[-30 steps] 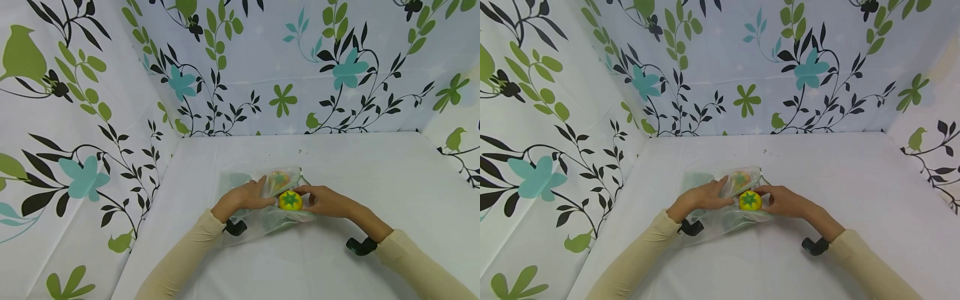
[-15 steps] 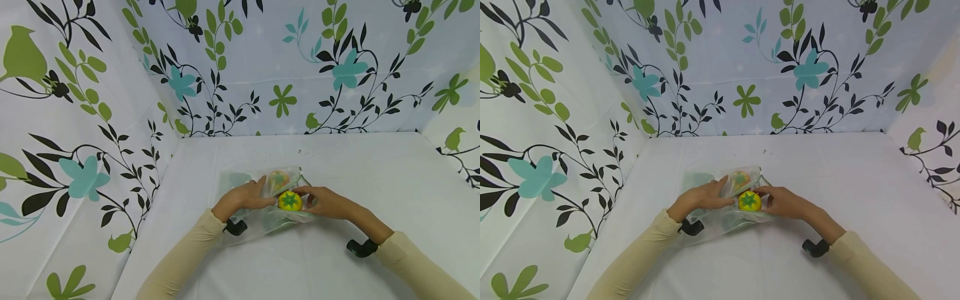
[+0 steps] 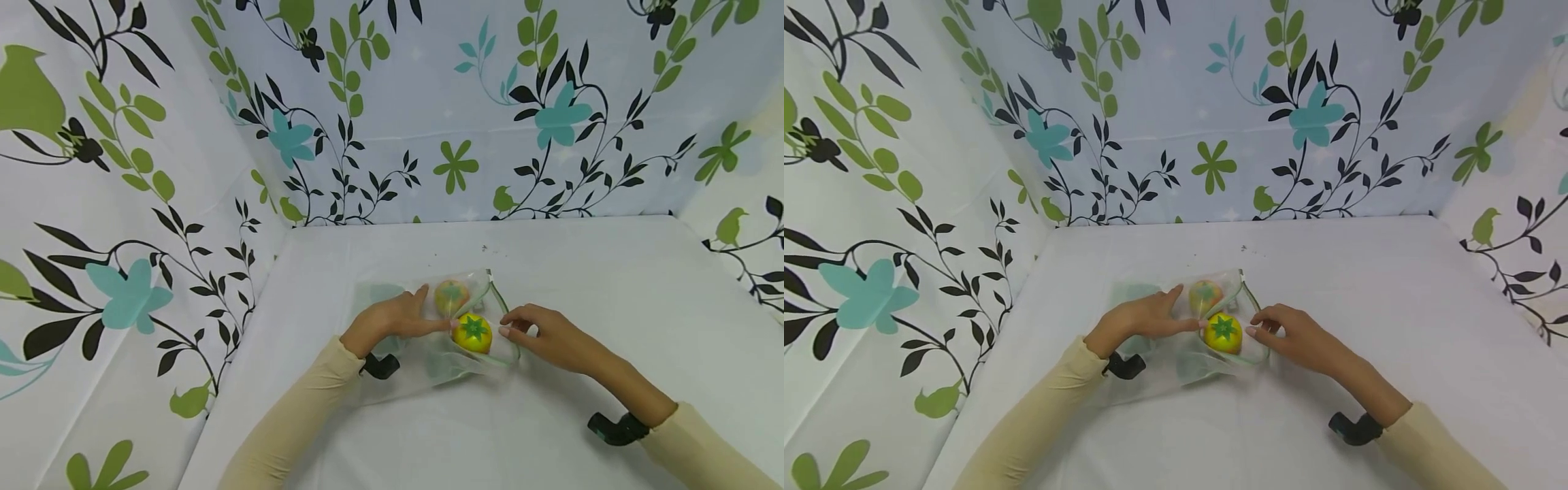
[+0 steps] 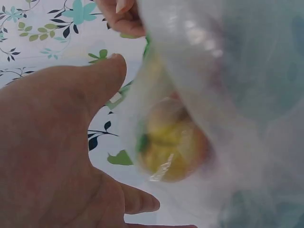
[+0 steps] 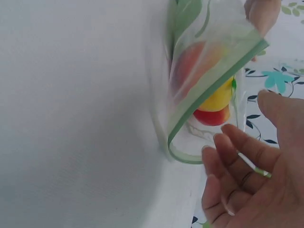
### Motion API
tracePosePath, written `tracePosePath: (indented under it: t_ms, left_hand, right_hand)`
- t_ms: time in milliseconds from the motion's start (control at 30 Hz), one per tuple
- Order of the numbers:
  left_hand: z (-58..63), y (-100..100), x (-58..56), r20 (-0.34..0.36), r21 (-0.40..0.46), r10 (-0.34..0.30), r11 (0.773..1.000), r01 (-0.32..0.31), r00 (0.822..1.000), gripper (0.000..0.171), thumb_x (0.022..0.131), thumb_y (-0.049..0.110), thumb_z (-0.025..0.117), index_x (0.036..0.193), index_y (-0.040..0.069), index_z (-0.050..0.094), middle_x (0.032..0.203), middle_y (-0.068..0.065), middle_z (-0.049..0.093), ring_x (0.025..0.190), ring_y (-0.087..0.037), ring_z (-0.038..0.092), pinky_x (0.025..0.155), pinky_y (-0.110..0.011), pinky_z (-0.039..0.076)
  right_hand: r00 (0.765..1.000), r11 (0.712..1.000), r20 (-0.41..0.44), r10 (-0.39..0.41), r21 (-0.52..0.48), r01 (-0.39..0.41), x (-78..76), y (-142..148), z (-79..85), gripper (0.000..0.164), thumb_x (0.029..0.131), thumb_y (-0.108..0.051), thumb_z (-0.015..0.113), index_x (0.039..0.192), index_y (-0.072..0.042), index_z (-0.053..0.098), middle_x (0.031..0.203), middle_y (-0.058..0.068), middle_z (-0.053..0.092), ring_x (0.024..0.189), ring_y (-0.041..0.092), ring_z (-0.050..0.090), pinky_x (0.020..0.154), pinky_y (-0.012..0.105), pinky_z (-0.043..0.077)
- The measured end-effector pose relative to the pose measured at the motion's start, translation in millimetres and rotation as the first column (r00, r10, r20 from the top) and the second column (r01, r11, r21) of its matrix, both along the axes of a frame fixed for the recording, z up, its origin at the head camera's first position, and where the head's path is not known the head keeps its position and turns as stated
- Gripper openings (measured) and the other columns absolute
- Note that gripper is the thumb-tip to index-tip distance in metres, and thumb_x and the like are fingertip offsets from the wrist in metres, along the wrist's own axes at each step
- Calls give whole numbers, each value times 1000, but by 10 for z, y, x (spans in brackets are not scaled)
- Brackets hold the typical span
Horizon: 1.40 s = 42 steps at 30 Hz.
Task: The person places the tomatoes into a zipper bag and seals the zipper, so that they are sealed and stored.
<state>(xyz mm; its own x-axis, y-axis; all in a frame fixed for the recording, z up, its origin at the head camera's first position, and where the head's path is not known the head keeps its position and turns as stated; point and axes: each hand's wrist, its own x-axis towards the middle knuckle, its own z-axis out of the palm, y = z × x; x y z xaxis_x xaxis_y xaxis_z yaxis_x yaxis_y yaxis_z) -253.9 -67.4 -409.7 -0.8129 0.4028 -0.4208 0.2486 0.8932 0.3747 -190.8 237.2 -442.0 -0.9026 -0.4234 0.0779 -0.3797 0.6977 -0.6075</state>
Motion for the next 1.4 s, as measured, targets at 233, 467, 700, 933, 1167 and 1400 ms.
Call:
tracePosePath:
  t_ms: [233,467,700,933,1167,1400]
  left_hand:
    - [193,55,-238,-142,41,-102,993,109,985,86,106,56,55,168,7,24,168,-20,36,156,-34,35,125,-48,33]
    - [187,344,-595,-217,90,-261,954,285,941,55,114,27,50,164,8,39,165,-15,43,156,-31,36,127,-44,30]
    - [117,582,-754,-238,93,-366,914,396,900,45,114,20,48,158,9,50,154,-13,57,143,-28,52,119,-41,40]
    - [94,677,-760,-262,172,-356,897,407,897,35,114,17,47,143,8,63,142,-11,66,128,-25,62,110,-38,48]
    - [54,647,-767,-294,208,-318,899,385,902,24,113,20,52,126,9,69,118,-8,72,98,-19,59,91,-32,47]
    - [32,512,-850,-283,225,-270,914,338,920,20,111,23,56,115,11,71,107,-5,70,88,-17,55,82,-30,45]
  right_hand:
    - [966,991,221,-134,44,127,292,1,128,41,106,-53,58,97,-14,68,84,0,67,78,17,61,68,34,50]
    - [872,999,488,-42,-2,49,470,-103,89,49,106,-56,54,94,-13,75,79,3,71,70,22,66,61,37,52]
    - [871,994,492,-11,-87,61,537,-205,-46,49,106,-52,57,95,-9,77,78,2,73,66,22,68,64,37,52]
    - [883,992,470,-2,-113,62,562,-212,-77,49,108,-48,55,96,-7,78,76,3,73,63,22,67,62,35,51]
    - [886,988,463,-11,-132,81,570,-209,-65,46,108,-44,57,101,-3,77,77,3,74,64,23,67,61,33,50]
    - [925,993,379,-43,-90,83,536,-123,-58,39,109,-41,56,101,-6,72,80,0,72,66,19,63,58,31,48]
